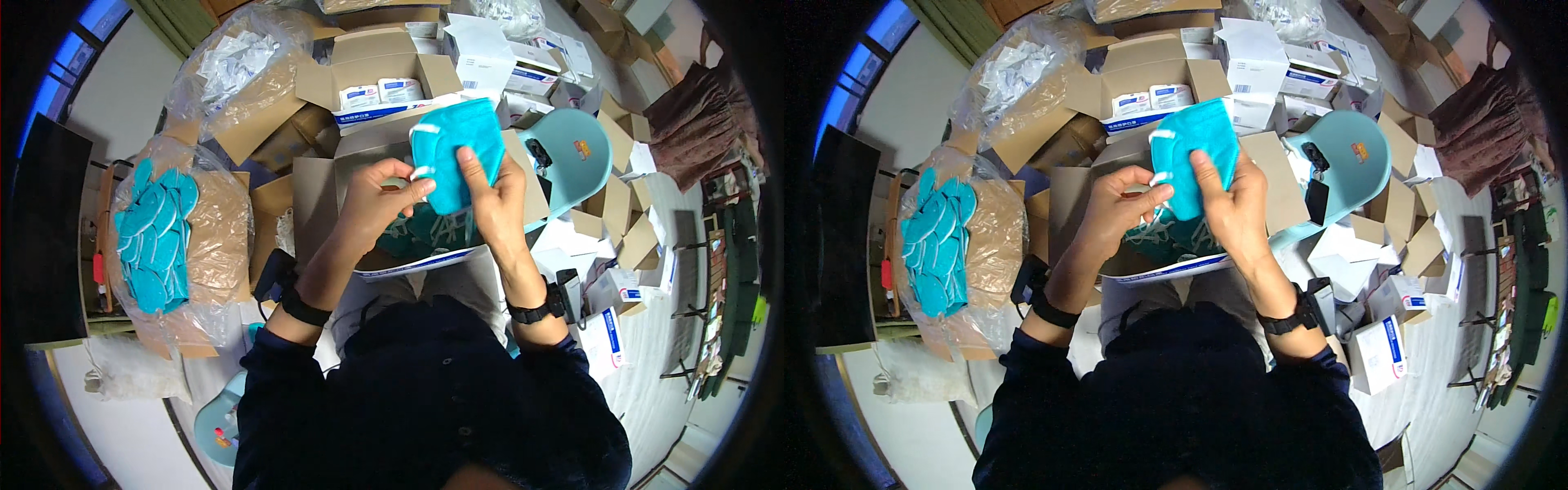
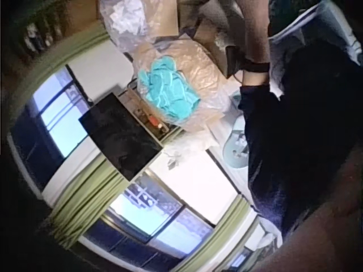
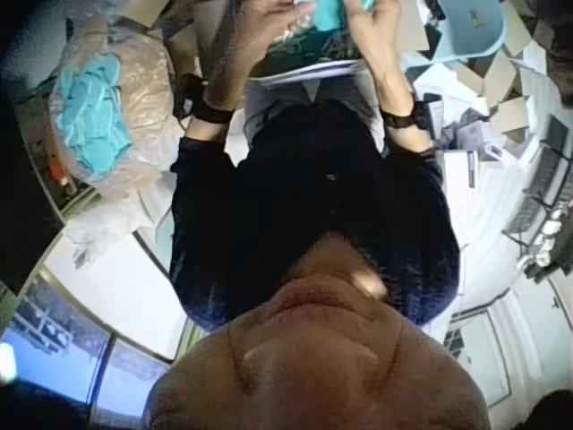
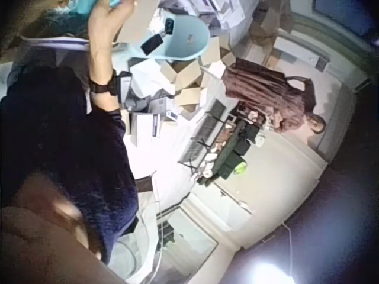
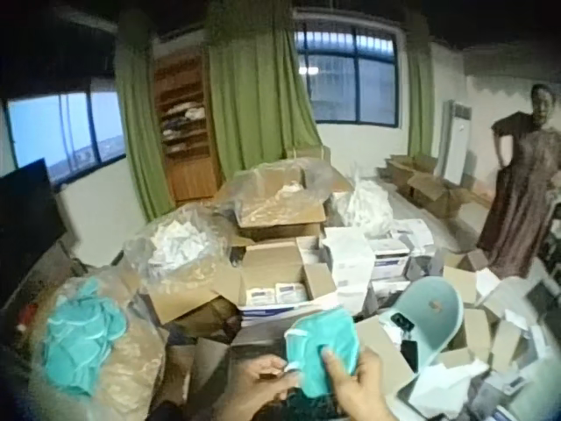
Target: Sorting and packaging green face masks into cardboard boxes.
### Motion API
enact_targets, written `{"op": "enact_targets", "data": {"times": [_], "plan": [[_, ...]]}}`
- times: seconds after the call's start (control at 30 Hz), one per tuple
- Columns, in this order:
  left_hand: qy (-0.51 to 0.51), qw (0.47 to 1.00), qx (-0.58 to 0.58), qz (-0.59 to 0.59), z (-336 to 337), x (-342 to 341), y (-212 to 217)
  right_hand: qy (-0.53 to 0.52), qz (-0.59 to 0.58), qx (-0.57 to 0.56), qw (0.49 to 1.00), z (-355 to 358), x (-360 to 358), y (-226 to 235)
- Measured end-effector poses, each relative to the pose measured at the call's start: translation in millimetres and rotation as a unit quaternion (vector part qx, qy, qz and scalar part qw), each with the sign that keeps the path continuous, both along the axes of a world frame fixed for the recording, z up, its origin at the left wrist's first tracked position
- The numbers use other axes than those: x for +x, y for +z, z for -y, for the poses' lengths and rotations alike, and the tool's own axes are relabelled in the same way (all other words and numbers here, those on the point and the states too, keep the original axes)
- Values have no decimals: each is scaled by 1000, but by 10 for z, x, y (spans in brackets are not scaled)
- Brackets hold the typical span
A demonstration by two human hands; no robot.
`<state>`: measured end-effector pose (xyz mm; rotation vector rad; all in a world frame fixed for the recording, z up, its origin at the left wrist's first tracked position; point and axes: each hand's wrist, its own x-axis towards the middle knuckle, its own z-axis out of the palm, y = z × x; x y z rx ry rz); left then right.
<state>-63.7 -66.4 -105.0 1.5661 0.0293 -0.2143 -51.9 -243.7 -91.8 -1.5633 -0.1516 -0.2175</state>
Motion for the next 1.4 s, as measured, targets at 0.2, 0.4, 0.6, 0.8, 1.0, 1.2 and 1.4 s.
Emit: {"op": "enact_targets", "data": {"times": [0.2, 0.4, 0.6, 0.8, 1.0, 1.2, 1.4], "plan": [[61, 985, 98, 128, -41, 67, 54, 41, -33, -5, 999, 143, 81, 85], [31, 983, 69, 170, -150, 142, -37, 101, -60, -27, 993, 176, 56, 239], [-111, 950, 98, 273, -605, 54, 230, 124, -102, -41, 986, 335, 177, 244], [-152, 875, -428, 169, -679, -110, 470, 123, -119, -48, 984, 376, 357, -167], [-98, 979, -166, 72, -652, -112, 398, 99, -103, -173, 975, 305, 373, -227], [-121, 973, -191, -56, -389, -34, 512, -47, -9, -393, 918, 392, 273, -240], [-116, 978, -170, -43, -225, 42, 502, -11, 15, -274, 961, 395, 93, 35]]}}
